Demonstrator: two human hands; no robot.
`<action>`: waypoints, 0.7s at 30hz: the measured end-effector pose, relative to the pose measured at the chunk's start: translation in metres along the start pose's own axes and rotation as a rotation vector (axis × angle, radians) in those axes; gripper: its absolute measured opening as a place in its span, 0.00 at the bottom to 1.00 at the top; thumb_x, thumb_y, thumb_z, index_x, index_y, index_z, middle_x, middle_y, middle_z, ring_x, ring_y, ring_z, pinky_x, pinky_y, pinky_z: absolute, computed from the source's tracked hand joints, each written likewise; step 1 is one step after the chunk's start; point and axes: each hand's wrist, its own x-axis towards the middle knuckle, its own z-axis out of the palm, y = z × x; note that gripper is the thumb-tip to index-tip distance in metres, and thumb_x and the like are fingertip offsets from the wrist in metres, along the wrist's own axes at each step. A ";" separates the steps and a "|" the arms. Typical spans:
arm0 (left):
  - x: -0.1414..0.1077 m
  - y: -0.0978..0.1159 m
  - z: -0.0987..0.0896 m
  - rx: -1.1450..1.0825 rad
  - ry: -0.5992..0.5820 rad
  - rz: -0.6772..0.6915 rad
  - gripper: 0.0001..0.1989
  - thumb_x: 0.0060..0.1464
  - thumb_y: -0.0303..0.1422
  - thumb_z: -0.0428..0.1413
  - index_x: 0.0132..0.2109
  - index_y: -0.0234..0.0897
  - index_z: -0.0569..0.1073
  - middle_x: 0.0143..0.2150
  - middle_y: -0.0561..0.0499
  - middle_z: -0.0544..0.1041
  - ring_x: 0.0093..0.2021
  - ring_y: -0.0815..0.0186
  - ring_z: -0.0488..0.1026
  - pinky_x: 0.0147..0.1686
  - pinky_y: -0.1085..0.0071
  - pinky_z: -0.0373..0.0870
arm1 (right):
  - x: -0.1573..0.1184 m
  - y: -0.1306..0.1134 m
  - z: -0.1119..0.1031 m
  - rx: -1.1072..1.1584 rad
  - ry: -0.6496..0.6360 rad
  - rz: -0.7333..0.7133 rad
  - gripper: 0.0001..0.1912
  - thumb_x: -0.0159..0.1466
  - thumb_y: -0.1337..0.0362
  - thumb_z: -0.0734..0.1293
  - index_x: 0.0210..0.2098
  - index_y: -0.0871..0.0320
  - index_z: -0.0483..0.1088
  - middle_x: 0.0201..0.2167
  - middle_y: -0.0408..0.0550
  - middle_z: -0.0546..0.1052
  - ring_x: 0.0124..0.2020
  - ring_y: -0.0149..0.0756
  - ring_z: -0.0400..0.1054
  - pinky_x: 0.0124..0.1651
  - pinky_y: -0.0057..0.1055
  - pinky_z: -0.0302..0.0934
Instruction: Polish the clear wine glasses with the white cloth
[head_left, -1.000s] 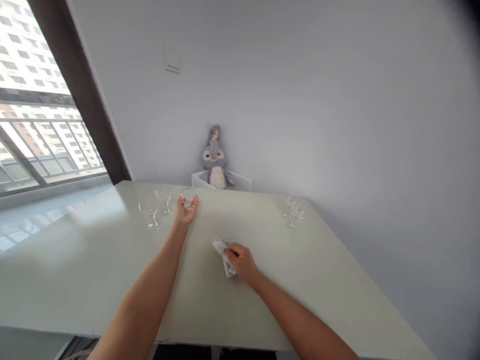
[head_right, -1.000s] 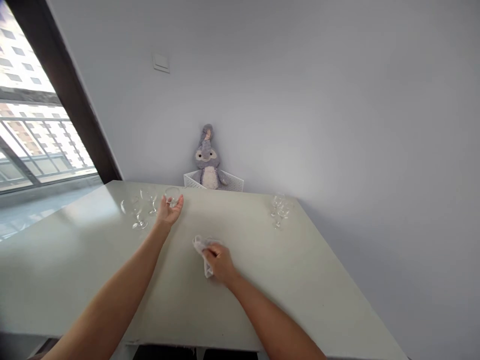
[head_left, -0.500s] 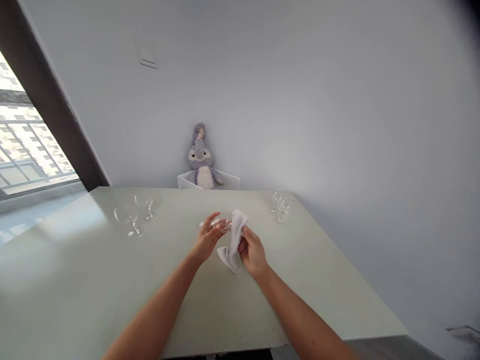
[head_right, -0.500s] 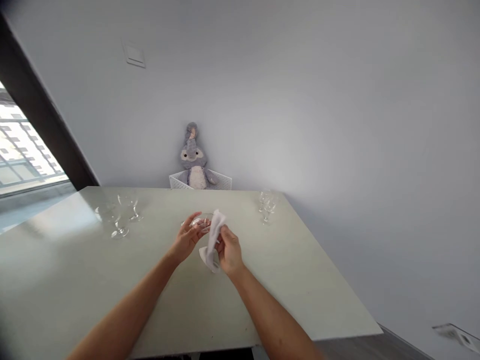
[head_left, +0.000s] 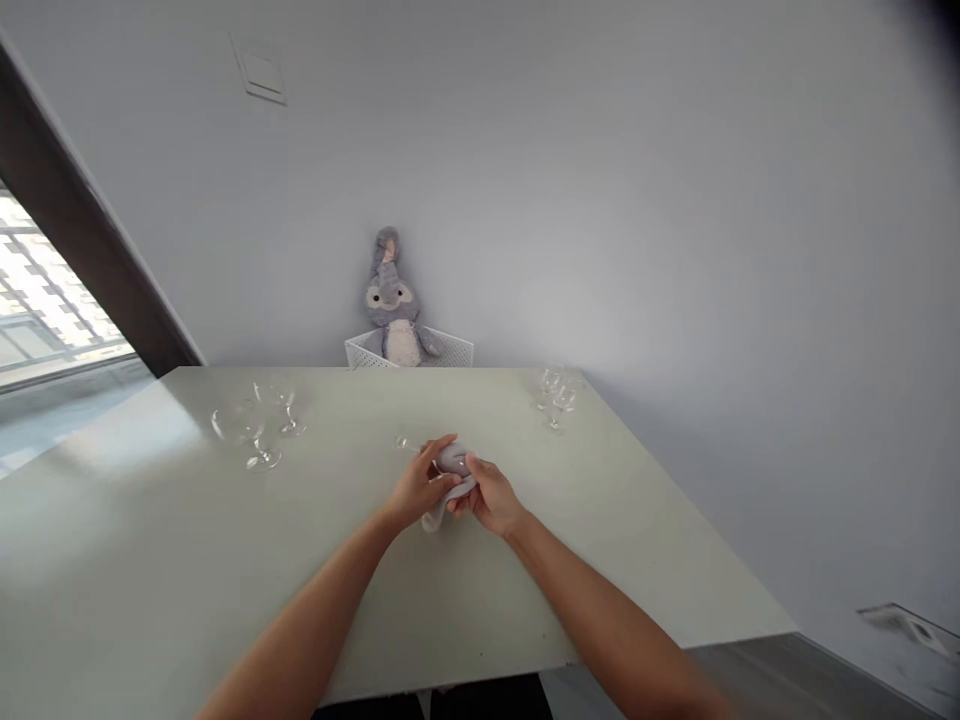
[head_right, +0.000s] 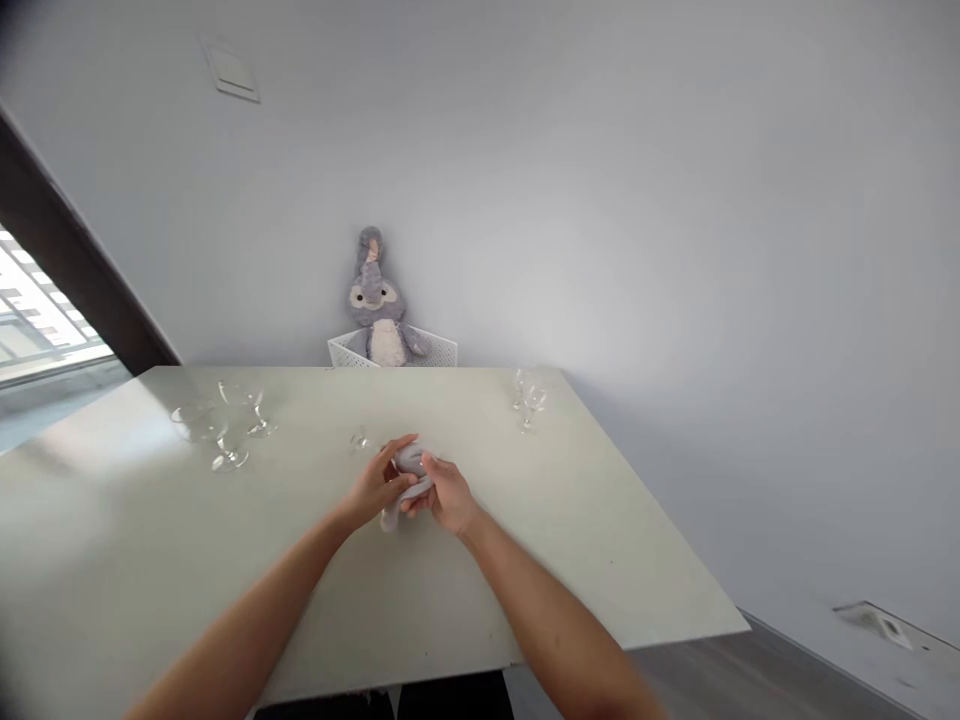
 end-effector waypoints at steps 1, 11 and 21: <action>0.000 0.000 -0.001 0.006 -0.046 0.037 0.27 0.48 0.36 0.55 0.57 0.43 0.60 0.51 0.45 0.64 0.46 0.62 0.66 0.43 0.65 0.67 | 0.002 -0.002 -0.003 0.085 0.014 0.050 0.23 0.58 0.47 0.60 0.35 0.63 0.68 0.21 0.45 0.73 0.16 0.30 0.67 0.16 0.25 0.61; 0.006 -0.001 -0.020 -0.153 -0.086 -0.190 0.27 0.52 0.47 0.48 0.53 0.34 0.65 0.32 0.48 0.73 0.31 0.65 0.71 0.33 0.65 0.70 | -0.008 0.008 0.010 -0.295 -0.014 -0.103 0.19 0.56 0.51 0.64 0.39 0.59 0.68 0.23 0.43 0.73 0.19 0.30 0.68 0.22 0.27 0.64; 0.005 0.003 -0.015 -0.211 -0.059 -0.061 0.27 0.49 0.41 0.54 0.56 0.40 0.61 0.49 0.46 0.69 0.44 0.63 0.67 0.44 0.67 0.66 | -0.002 -0.006 0.004 0.176 0.132 0.002 0.15 0.55 0.56 0.66 0.35 0.62 0.68 0.21 0.43 0.73 0.15 0.27 0.66 0.20 0.24 0.64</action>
